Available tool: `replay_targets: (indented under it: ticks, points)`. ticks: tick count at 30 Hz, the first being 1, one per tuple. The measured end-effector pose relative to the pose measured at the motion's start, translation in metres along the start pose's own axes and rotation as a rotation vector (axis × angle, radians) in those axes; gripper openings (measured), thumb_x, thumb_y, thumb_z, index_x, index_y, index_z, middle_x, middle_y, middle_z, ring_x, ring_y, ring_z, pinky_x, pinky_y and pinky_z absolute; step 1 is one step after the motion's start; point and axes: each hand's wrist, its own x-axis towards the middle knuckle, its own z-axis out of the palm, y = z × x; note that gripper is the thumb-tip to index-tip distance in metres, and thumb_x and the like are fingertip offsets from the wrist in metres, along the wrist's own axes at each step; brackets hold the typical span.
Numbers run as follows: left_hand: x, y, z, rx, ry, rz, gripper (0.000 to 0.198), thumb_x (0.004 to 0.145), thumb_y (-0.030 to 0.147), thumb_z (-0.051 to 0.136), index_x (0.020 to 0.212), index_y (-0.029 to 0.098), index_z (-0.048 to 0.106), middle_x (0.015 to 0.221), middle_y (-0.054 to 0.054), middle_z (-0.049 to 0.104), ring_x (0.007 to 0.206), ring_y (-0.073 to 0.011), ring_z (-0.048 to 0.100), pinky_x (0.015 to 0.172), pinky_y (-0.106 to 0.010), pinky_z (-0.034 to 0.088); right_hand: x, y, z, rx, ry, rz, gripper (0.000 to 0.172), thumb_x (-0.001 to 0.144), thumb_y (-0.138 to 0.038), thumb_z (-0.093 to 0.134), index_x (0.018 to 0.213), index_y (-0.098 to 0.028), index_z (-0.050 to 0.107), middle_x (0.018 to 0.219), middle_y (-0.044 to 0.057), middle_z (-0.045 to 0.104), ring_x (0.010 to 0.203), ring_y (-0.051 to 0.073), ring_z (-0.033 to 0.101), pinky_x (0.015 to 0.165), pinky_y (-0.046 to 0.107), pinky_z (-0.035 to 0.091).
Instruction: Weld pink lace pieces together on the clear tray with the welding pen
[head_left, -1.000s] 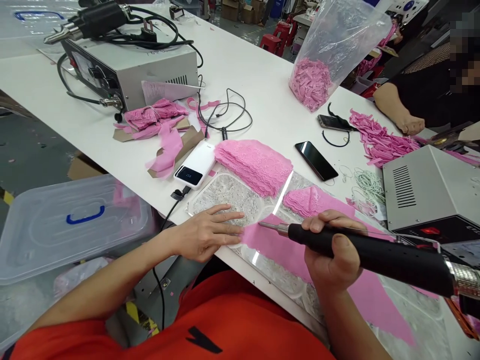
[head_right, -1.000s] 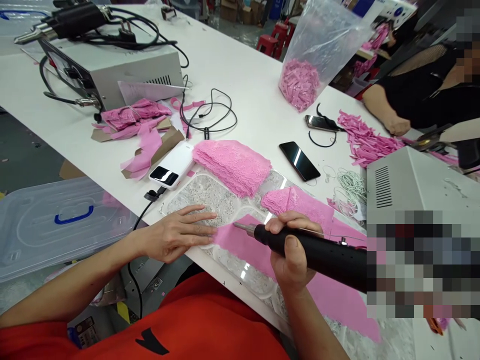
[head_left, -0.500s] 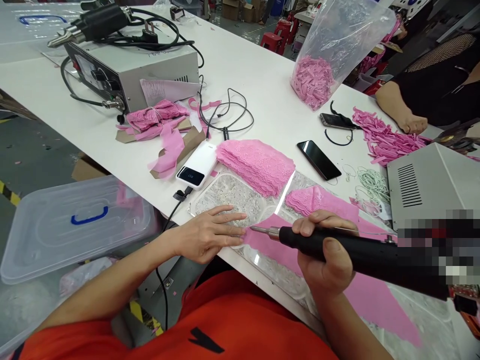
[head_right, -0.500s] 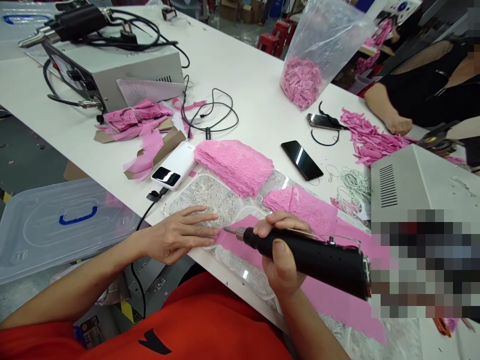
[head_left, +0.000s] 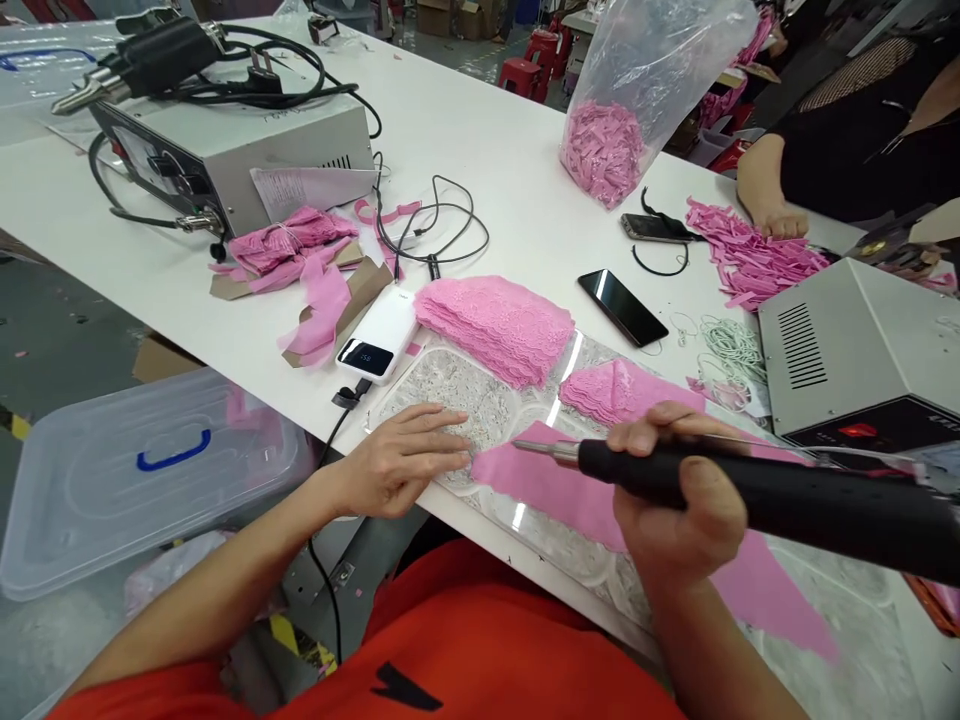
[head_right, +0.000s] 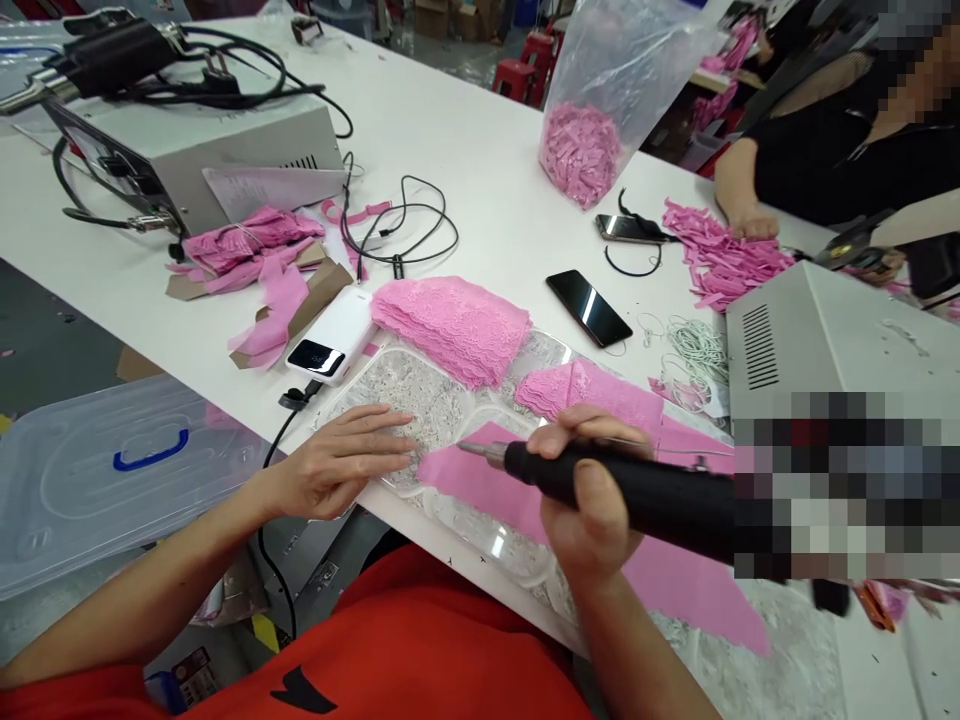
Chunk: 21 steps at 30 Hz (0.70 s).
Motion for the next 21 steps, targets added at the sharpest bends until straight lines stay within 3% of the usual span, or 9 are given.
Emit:
replay_targets:
  ticks: [3, 7, 13, 17, 21]
  points:
    - [0.002, -0.001, 0.0, -0.027, 0.082, -0.013, 0.05, 0.083, 0.001, 0.043, 0.127, 0.023, 0.053, 0.108, -0.007, 0.074, 0.126, -0.0231, 0.057, 0.097, -0.043, 0.053, 0.013, -0.01, -0.018, -0.04, 0.155, -0.031, 0.011, 0.065, -0.023, 0.059, 0.075, -0.02, 0.062, 0.08, 0.0, 0.057, 0.056, 0.01, 0.052, 0.055, 0.031, 0.048]
    - [0.008, 0.0, 0.002, -0.032, 0.02, 0.025, 0.049, 0.081, 0.003, 0.045, 0.125, 0.022, 0.054, 0.107, -0.007, 0.074, 0.124, -0.0243, 0.059, 0.095, -0.043, 0.053, 0.02, -0.016, -0.035, -0.047, 0.224, -0.041, 0.009, 0.063, -0.024, 0.057, 0.07, -0.02, 0.062, 0.076, 0.0, 0.055, 0.054, 0.01, 0.049, 0.053, 0.029, 0.045]
    - [0.011, 0.003, 0.005, -0.01, -0.09, 0.086, 0.048, 0.078, 0.006, 0.047, 0.123, 0.019, 0.055, 0.112, -0.008, 0.073, 0.122, -0.0252, 0.06, 0.095, -0.043, 0.05, -0.005, -0.006, -0.012, 0.045, 0.028, 0.007, 0.012, 0.074, -0.025, 0.061, 0.085, -0.022, 0.065, 0.086, 0.0, 0.058, 0.061, 0.01, 0.055, 0.06, 0.031, 0.051]
    - [0.009, 0.004, 0.005, 0.01, -0.092, 0.083, 0.047, 0.077, 0.006, 0.047, 0.121, 0.018, 0.056, 0.113, -0.008, 0.073, 0.119, -0.0247, 0.062, 0.092, -0.041, 0.051, -0.017, 0.005, 0.008, 0.055, -0.118, 0.006, 0.013, 0.081, -0.027, 0.062, 0.093, -0.023, 0.063, 0.091, 0.0, 0.057, 0.065, 0.01, 0.057, 0.067, 0.032, 0.052]
    - [0.008, 0.005, 0.004, 0.027, -0.089, 0.091, 0.042, 0.079, 0.007, 0.048, 0.12, 0.017, 0.056, 0.112, -0.009, 0.073, 0.117, -0.0248, 0.063, 0.091, -0.04, 0.051, -0.02, 0.012, 0.012, -0.007, -0.192, -0.025, 0.013, 0.083, -0.028, 0.061, 0.096, -0.024, 0.061, 0.089, 0.0, 0.057, 0.068, 0.011, 0.057, 0.071, 0.035, 0.052]
